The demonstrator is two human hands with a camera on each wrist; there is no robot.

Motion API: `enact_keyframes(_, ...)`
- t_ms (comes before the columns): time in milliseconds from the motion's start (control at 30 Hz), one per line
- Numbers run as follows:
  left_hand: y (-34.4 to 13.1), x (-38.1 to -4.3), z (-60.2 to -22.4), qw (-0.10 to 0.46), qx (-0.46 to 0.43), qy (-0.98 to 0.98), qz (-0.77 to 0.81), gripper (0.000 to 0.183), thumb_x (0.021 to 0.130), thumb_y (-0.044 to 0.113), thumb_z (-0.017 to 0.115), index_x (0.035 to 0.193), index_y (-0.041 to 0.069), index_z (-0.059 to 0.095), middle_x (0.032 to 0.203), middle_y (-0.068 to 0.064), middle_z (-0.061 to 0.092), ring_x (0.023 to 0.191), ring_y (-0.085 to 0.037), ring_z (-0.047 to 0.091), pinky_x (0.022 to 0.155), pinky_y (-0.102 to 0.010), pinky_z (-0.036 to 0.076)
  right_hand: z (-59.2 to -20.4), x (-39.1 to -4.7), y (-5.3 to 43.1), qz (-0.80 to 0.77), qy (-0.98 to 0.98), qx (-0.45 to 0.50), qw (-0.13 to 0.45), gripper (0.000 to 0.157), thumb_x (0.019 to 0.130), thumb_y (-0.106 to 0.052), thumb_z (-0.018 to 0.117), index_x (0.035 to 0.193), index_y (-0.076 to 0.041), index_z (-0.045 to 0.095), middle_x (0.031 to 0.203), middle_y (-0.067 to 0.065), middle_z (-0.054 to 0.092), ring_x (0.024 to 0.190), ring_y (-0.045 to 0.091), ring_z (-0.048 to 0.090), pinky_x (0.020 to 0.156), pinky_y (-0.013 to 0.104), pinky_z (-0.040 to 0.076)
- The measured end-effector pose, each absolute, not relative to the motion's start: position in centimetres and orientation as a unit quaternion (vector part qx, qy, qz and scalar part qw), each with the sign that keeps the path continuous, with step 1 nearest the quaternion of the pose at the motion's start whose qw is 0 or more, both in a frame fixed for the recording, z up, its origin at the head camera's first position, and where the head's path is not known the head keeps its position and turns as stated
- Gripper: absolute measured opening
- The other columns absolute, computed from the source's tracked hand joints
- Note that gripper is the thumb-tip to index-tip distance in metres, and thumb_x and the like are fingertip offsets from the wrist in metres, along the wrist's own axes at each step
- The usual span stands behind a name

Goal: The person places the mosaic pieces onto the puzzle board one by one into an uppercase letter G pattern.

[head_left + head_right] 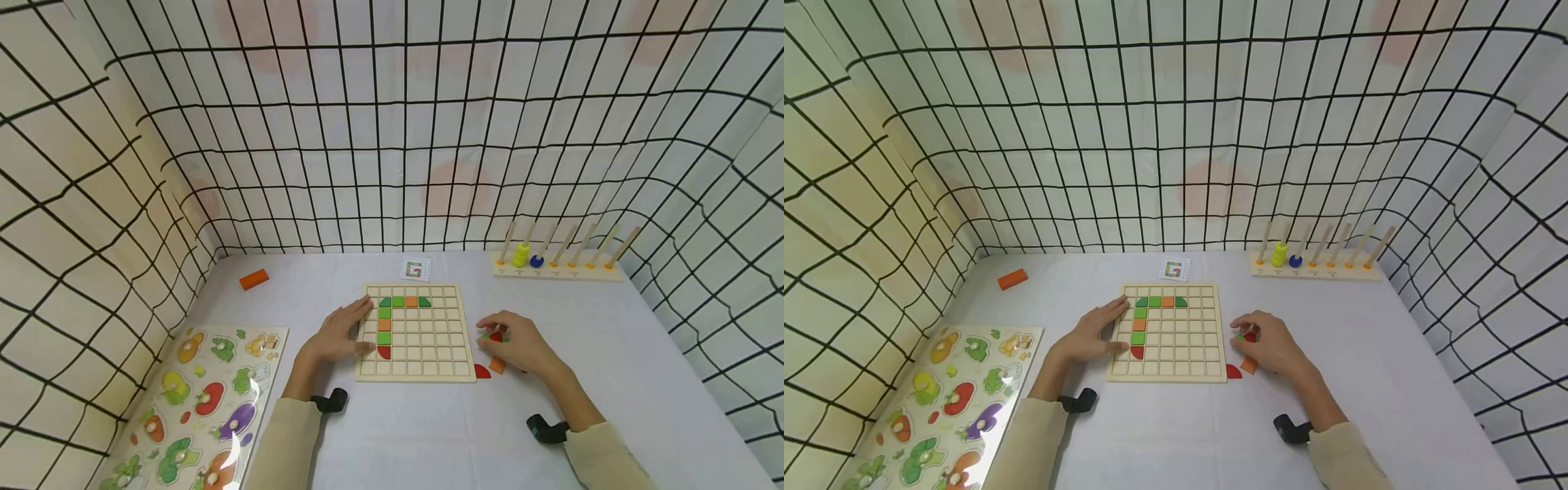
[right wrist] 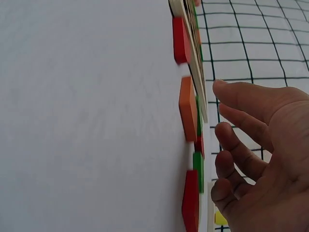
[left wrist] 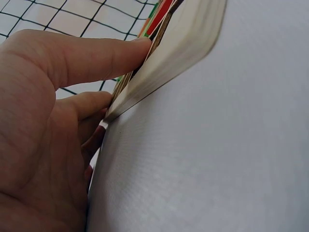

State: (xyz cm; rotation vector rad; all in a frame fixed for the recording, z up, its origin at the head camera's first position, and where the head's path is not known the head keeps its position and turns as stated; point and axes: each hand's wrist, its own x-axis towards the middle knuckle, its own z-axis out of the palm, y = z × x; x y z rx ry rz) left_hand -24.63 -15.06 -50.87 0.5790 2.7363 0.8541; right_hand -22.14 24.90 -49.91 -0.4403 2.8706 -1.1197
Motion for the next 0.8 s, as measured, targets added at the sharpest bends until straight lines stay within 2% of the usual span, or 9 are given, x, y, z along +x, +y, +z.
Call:
enact_keyframes(300, -15.0, -24.5, -50.8, 0.108, 0.199, 0.929, 0.294, 0.091, 0.087, 0.038, 0.069, 0.165, 0.016, 0.027, 0.173, 0.002, 0.02, 0.161, -0.026, 0.017, 0.131, -0.054, 0.011, -50.5, -21.9, 27.5, -0.324, 0.933, -0.152, 0.026, 0.036, 0.086, -0.025, 0.083, 0.12, -0.017, 0.074, 0.113, 0.001, 0.067, 0.103, 0.023, 0.057, 0.089, 0.04, 0.051)
enact_keyframes(533, -15.0, -24.3, -50.6, 0.112, 0.196, 0.928, 0.295, 0.091, 0.087, 0.037, 0.068, 0.165, 0.014, 0.027, 0.174, 0.0, 0.019, 0.161, -0.027, 0.016, 0.131, -0.055, 0.011, -51.2, -21.9, 28.2, -0.314, 0.931, -0.183, 0.033, 0.038, 0.088, -0.016, 0.079, 0.125, -0.019, 0.073, 0.116, 0.003, 0.065, 0.102, 0.022, 0.055, 0.088, 0.039, 0.05)
enact_keyframes(800, -14.8, -24.3, -50.6, 0.114, 0.194, 0.93, 0.291, 0.091, 0.088, 0.038, 0.069, 0.165, 0.016, 0.025, 0.174, 0.002, 0.018, 0.161, -0.025, 0.015, 0.131, -0.054, 0.01, -51.3, -22.1, 28.0, -0.322, 0.927, -0.189, 0.044, 0.035, 0.09, -0.017, 0.076, 0.125, -0.021, 0.075, 0.117, 0.006, 0.058, 0.107, 0.023, 0.055, 0.091, 0.041, 0.049)
